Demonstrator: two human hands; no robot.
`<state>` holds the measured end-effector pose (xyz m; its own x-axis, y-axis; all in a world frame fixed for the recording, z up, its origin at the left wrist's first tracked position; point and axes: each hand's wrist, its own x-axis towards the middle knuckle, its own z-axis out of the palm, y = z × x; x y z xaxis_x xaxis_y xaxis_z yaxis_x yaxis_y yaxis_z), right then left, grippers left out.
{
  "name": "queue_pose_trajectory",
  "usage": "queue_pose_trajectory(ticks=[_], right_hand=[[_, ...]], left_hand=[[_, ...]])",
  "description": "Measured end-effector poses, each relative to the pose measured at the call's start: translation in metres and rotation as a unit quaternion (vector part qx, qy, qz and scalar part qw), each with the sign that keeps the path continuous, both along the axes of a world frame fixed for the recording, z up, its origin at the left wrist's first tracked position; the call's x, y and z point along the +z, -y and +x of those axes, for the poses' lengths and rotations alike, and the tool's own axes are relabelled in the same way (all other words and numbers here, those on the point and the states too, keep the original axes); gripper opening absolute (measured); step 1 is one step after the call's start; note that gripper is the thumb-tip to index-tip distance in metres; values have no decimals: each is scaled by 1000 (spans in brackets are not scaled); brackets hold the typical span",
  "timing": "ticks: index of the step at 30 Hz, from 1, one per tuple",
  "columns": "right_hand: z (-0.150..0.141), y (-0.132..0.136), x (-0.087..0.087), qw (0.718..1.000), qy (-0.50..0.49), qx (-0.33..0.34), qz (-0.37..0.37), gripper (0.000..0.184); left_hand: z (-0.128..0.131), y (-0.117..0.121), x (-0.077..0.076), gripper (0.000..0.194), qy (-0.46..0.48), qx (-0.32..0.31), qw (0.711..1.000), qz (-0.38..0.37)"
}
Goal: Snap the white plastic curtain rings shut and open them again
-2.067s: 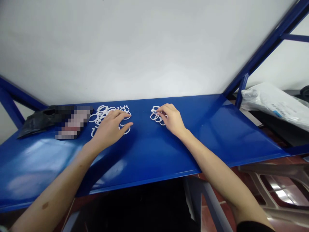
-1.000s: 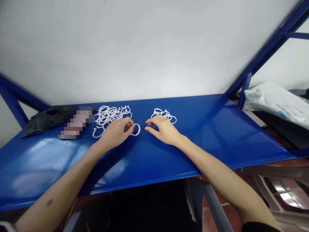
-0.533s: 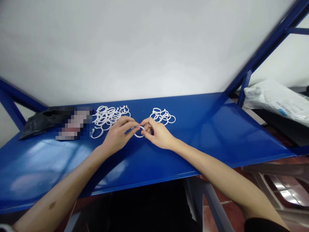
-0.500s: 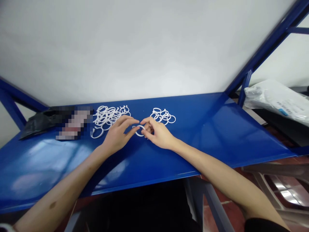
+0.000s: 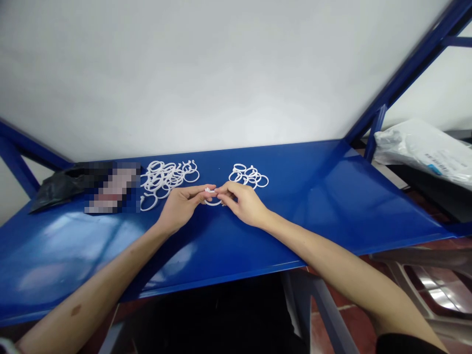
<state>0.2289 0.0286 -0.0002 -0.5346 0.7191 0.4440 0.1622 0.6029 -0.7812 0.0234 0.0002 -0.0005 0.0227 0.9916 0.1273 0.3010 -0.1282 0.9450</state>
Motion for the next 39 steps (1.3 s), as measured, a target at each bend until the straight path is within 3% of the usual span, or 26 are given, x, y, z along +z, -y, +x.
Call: queue_pose_trajectory(ticks=[5,9,13,17,21,23,26,31,39], right_hand=[[5,3,1,994,42,8,105,12],[9,5,0,990,58,41,123,13],[7,2,-1,985,65,33,154,14],[9,-12,7,974,71,-47,210,15],[31,-42,15,950,71,-198,232,15],[46,-59,14,937,90,-243,233,13],[61,-81,3,939,119,-262,187,10],[65,-95,-11,959,126,-227,113,11],[64,-90,-7,959,131,-219,125,17]], left_hand=[[0,4,-7,19,-48,-16,997,50],[1,7,-12,20,-81,-32,991,105],[1,7,-7,20,-120,-52,981,146],[-5,-2,1,34,-242,-17,948,204],[-21,-14,-1,39,-408,52,878,246],[-31,-18,-5,36,-466,71,851,231],[-42,-22,-10,31,-504,83,835,203],[-46,-25,-15,23,-495,79,833,233],[-47,-25,-17,13,-466,73,846,249]])
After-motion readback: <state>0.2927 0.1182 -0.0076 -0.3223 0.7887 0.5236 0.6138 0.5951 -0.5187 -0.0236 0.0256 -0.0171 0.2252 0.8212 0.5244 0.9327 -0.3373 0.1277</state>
